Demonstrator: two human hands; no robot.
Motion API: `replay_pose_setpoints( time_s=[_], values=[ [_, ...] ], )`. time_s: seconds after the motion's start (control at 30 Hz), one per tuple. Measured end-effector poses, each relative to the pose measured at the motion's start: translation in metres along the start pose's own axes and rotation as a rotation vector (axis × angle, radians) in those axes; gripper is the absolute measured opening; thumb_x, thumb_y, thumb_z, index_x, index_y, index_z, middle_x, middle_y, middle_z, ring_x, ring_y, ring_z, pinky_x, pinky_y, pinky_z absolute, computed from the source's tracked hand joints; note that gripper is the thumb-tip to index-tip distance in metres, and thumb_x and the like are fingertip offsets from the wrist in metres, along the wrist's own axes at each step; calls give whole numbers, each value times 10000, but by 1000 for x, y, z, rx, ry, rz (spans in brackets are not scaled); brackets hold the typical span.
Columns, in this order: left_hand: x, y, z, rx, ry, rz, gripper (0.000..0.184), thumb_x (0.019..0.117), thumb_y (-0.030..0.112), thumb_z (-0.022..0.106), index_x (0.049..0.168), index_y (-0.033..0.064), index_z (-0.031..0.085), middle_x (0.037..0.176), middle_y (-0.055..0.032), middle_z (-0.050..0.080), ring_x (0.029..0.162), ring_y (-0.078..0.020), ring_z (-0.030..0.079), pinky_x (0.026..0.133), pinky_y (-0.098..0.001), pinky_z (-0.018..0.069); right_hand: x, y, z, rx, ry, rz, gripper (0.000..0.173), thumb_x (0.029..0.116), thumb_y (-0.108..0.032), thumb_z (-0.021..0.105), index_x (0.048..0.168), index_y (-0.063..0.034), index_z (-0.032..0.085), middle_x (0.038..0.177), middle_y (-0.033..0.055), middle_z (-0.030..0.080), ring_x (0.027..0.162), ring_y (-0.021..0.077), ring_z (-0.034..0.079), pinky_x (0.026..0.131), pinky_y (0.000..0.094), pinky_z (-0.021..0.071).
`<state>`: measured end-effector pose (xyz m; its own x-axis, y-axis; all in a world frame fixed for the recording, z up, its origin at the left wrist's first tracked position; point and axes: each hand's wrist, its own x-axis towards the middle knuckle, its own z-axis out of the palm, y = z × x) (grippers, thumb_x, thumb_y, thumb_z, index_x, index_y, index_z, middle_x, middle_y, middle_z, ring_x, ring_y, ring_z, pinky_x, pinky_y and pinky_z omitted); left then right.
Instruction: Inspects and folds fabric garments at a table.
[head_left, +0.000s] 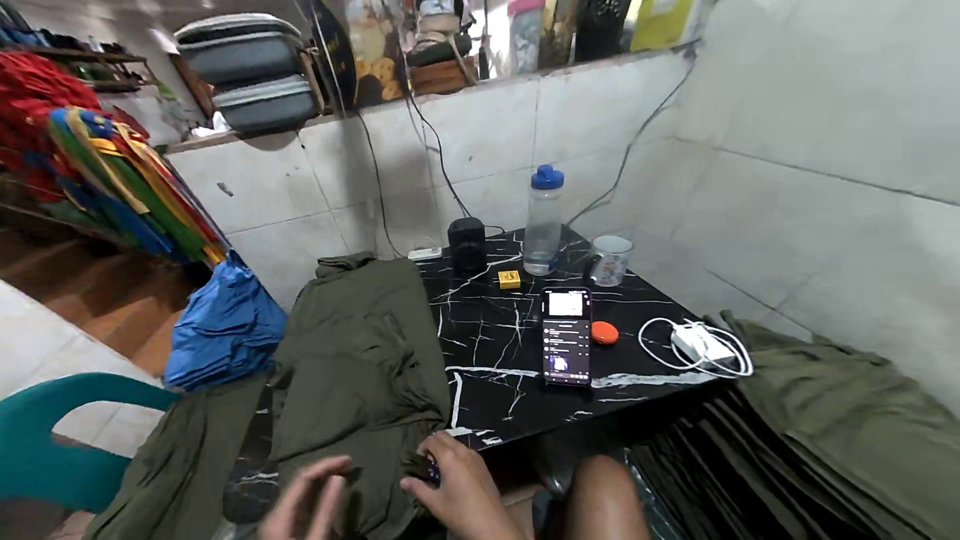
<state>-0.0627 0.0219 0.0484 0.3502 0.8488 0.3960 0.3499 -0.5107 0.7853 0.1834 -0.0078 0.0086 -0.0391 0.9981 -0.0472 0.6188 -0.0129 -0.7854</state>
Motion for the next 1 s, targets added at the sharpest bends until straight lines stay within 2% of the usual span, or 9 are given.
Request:
replay_pose_setpoints(
  time_s=[0.07, 0.17, 0.27, 0.37, 0.47, 0.57, 0.63, 0.8, 1.0],
  values=[
    [-12, -12, 31, 262, -230, -20, 480, 949, 331, 722, 1317, 27, 660, 1404, -201, 600, 1343, -345, 542, 1132, -530, 430, -3, -9, 3, -56, -62, -36, 313, 953, -253, 672, 1175, -36, 706, 1176, 168, 682, 1048, 331, 688, 887, 542, 559],
    [-25, -25, 68, 518, -205, 44, 664, 848, 573, 751, 1282, 76, 680, 1530, -262, 457, 1423, -518, 376, 1111, -704, 305, -5, -5, 6, -7, -63, -148, 241, 913, -95, 667, 1142, -42, 721, 1133, 157, 690, 1027, 321, 689, 870, 542, 561],
    [-28, -35, 82, 531, -46, 107, 246, 953, 319, 672, 1093, 136, 757, 1397, -151, 615, 1351, -386, 511, 1106, -601, 367, -1, 6, 6, 24, 85, -187, 214, 915, -112, 658, 1116, -60, 712, 1093, 126, 705, 966, 278, 704, 817, 494, 578],
    [-27, -43, 82, 349, 60, 148, 188, 1002, 227, 606, 982, 159, 781, 1099, -16, 755, 1225, -257, 605, 1073, -471, 439, 3, 16, 1, 32, 148, -162, 265, 969, -255, 657, 1169, -89, 707, 1125, 95, 712, 990, 239, 706, 847, 463, 583],
    [-27, -41, 80, 393, 13, 104, 291, 936, 361, 714, 1102, 126, 758, 1241, -121, 678, 1215, -313, 591, 1047, -503, 459, 3, 15, 2, -37, 61, -117, 365, 983, -382, 666, 1219, -105, 696, 1182, 117, 670, 987, 264, 696, 843, 477, 585],
    [-27, -32, 87, 594, -43, 89, 686, 774, 525, 826, 1270, 75, 678, 1322, -227, 608, 1217, -465, 560, 1014, -644, 429, 0, 5, 1, -68, -29, -118, 281, 907, -121, 667, 1181, -66, 699, 1174, 154, 663, 1011, 310, 685, 843, 515, 570],
    [-28, -34, 93, 650, -21, 108, 548, 776, 380, 812, 1228, 90, 700, 1312, -224, 611, 1218, -475, 549, 1020, -649, 403, 1, 12, 1, -40, 8, -205, 245, 875, -63, 663, 1113, -60, 722, 1123, 146, 672, 987, 295, 687, 826, 502, 574],
    [-29, -40, 93, 523, -31, 127, 361, 967, 256, 574, 1298, 237, 717, 1462, -173, 555, 1397, -393, 464, 1132, -605, 351, -2, 47, -37, 25, 597, -231, 376, 893, -56, 686, 1268, -76, 682, 1144, 42, 720, 977, 130, 712, 832, 340, 625],
    [-28, -38, 102, 587, -108, 104, 540, 956, 255, 562, 1491, 177, 562, 1609, -140, 416, 1510, -399, 323, 1204, -645, 213, -16, 103, -86, -121, 1153, -114, 654, 859, -73, 704, 1474, -8, 492, 1280, 123, 707, 929, 239, 753, 717, 429, 634]
  ],
)
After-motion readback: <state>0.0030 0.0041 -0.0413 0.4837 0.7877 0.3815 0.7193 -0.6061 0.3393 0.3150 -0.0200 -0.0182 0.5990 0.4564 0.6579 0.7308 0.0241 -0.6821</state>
